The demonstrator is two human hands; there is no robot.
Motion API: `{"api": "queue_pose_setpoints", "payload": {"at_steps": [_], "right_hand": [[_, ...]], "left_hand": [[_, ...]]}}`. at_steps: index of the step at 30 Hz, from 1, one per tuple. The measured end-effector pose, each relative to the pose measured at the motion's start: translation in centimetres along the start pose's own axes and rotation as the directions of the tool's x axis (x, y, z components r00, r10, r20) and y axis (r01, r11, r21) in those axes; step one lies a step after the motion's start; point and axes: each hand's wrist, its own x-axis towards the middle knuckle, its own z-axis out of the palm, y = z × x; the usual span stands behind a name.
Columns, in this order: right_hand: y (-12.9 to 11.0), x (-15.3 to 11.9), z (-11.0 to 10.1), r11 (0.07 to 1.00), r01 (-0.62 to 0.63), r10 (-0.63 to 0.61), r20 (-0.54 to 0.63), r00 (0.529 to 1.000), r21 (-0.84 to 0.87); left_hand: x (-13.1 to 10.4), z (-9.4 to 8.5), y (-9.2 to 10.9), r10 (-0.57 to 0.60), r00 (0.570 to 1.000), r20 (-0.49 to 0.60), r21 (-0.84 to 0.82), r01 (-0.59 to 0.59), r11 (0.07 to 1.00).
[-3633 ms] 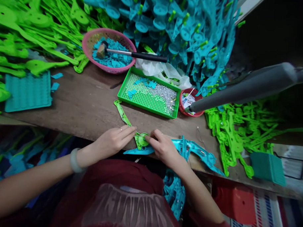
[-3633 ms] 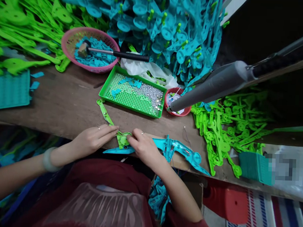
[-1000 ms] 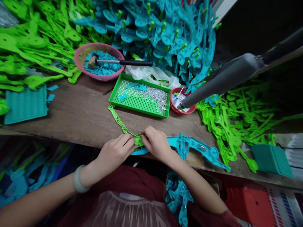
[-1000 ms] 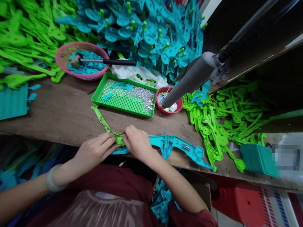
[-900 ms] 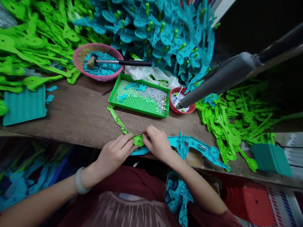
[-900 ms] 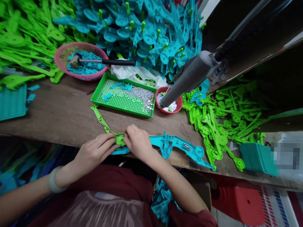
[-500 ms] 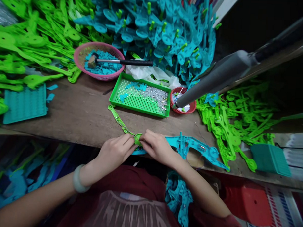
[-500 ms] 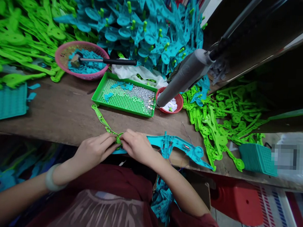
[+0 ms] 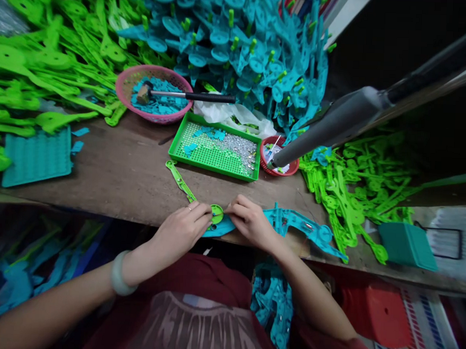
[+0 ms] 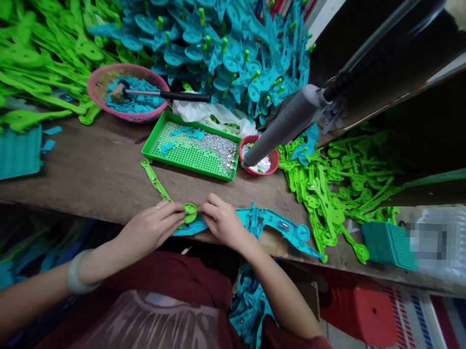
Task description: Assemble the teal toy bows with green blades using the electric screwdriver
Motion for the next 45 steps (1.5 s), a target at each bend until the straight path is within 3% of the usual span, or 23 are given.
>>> {"api": "queue_pose_setpoints", "payload": {"at_steps": [6, 14, 18, 22, 26, 31, 38, 45], "right_hand": [[0.4, 0.3, 0.3, 0.999, -0.016, 0.017, 0.024, 1.000, -0.038], [-1.2, 2.5, 0.2, 0.995, -0.053, 0.068, 0.193, 0.979, -0.080], [-0.9, 3.1, -1.0, 1.000, -0.013, 0.019, 0.255, 0.967, -0.028], [-0.3, 3.1, -1.7, 1.000, 0.031, -0.030, 0.282, 0.959, 0.002], [0.2, 2.7, -1.5, 0.994, -0.002, -0.020, 0.210, 0.978, 0.105], [0.9, 1.7, -1.6, 0.931, -0.134, 0.095, 0.128, 0.987, 0.340], [1.1, 1.4, -2.0, 0.962, -0.033, -0.011, 0.156, 0.988, 0.271], [0.8, 0.5, -1.0, 0.998, 0.033, -0.039, 0.110, 0.993, 0.057]], "left_hand": [[0.2, 0.2, 1.0, -0.065, 0.994, -0.083, 0.116, 0.074, 0.990], [0.5, -1.8, -2.2, 0.035, 0.995, 0.092, 0.092, -0.044, 0.995], [0.4, -1.3, -1.3, 0.065, 0.993, 0.102, 0.012, -0.066, 0.998], [0.7, -0.2, 0.8, -0.095, 0.995, 0.026, 0.064, 0.093, 0.994], [1.0, 0.9, 2.0, -0.101, 0.991, -0.089, 0.178, 0.116, 0.977], [1.0, 1.0, 1.6, -0.053, 0.997, -0.057, 0.158, 0.062, 0.986], [0.8, 1.2, 1.5, 0.058, 0.994, -0.089, 0.146, -0.044, 0.988], [1.2, 0.9, 1.1, 0.100, 0.992, -0.071, 0.096, -0.093, 0.991]]}}
